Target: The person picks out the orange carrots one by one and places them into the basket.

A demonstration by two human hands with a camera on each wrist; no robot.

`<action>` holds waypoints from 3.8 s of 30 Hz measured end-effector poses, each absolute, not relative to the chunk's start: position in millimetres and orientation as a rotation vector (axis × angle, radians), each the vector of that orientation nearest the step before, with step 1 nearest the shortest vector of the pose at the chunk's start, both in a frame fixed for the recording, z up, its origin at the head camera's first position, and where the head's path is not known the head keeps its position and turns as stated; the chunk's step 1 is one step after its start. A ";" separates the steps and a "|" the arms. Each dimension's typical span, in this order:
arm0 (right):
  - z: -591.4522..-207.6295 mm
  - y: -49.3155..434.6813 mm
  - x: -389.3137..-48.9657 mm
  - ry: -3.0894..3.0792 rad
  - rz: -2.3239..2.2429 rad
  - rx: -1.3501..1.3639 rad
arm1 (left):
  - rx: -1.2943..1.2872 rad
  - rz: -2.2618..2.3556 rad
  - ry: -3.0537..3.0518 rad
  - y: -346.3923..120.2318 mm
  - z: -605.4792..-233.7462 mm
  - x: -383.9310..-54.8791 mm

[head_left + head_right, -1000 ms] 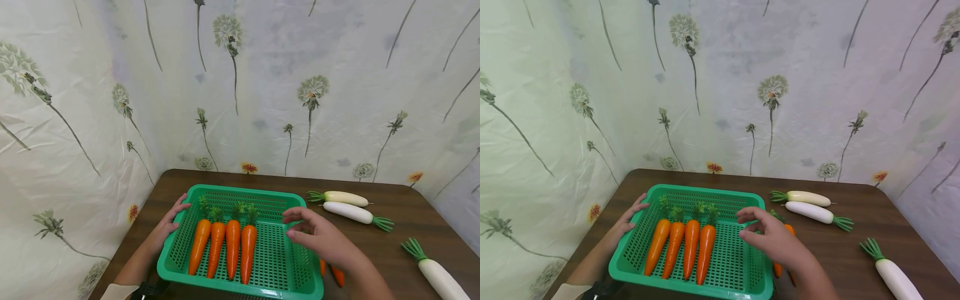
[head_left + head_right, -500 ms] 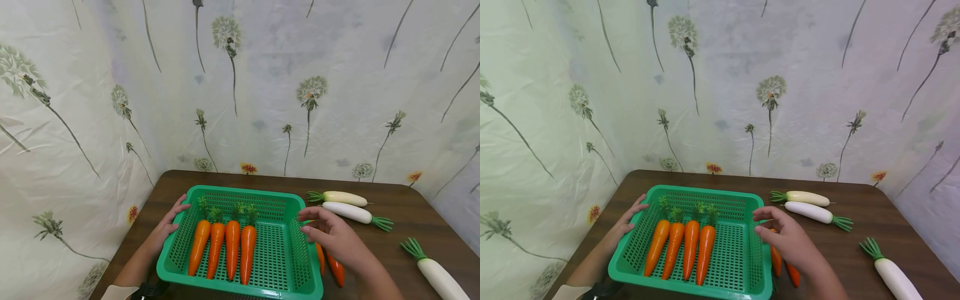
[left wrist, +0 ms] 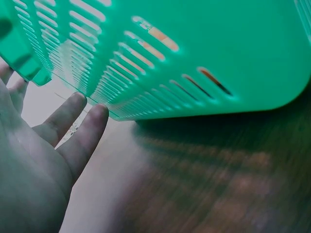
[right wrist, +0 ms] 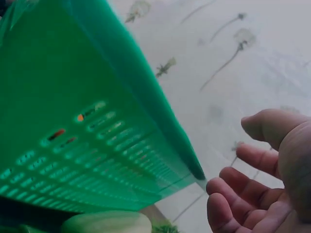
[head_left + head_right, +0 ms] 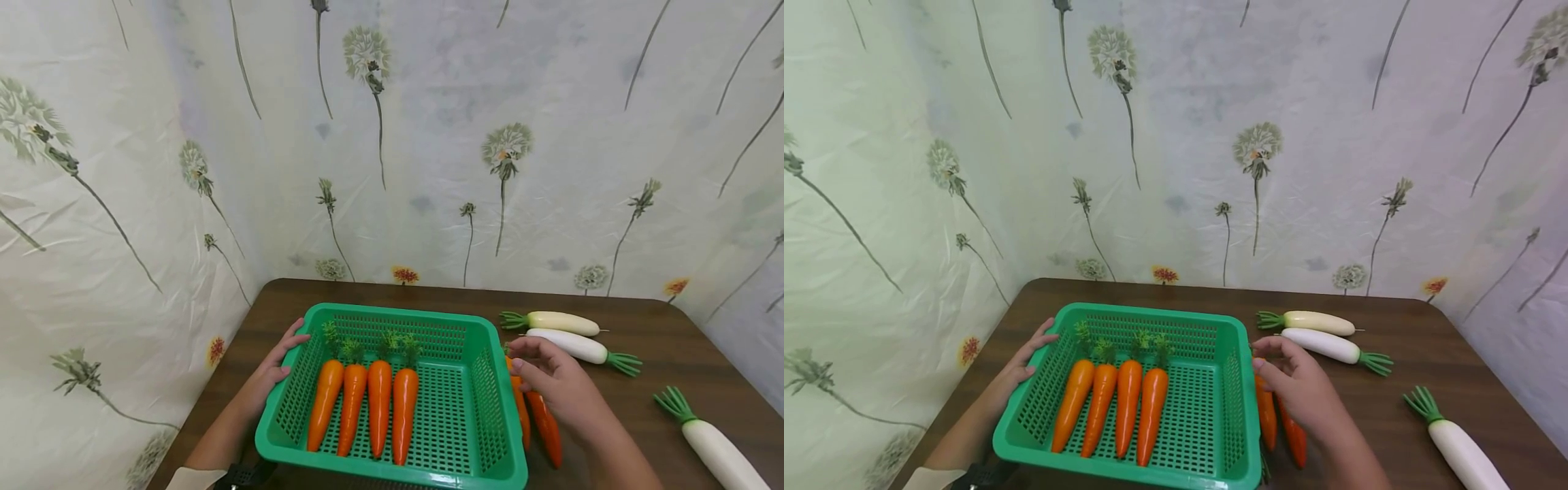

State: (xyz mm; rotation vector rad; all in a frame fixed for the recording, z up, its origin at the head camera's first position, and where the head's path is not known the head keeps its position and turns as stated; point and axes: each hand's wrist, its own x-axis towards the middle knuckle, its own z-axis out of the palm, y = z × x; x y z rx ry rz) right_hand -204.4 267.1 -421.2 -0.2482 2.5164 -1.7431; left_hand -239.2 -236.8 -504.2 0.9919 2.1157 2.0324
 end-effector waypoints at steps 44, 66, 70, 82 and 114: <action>-478.5 320.7 -219.3 2.791 -1.272 0.040 | 0.994 2.042 2.108 -236.4 -505.5 -239.4; -493.4 319.5 -223.1 2.848 -1.095 -0.096 | 0.961 2.042 2.118 -237.5 -507.0 -240.1; -491.9 319.7 -224.2 2.845 -1.077 -0.092 | 0.968 2.038 2.125 -237.3 -506.7 -241.3; -492.0 318.7 -220.0 2.838 -1.084 -0.043 | 0.975 2.023 2.136 -234.9 -502.0 -242.6; -490.7 312.1 -220.1 2.728 -1.253 0.136 | 0.937 2.022 2.117 -236.8 -502.4 -243.4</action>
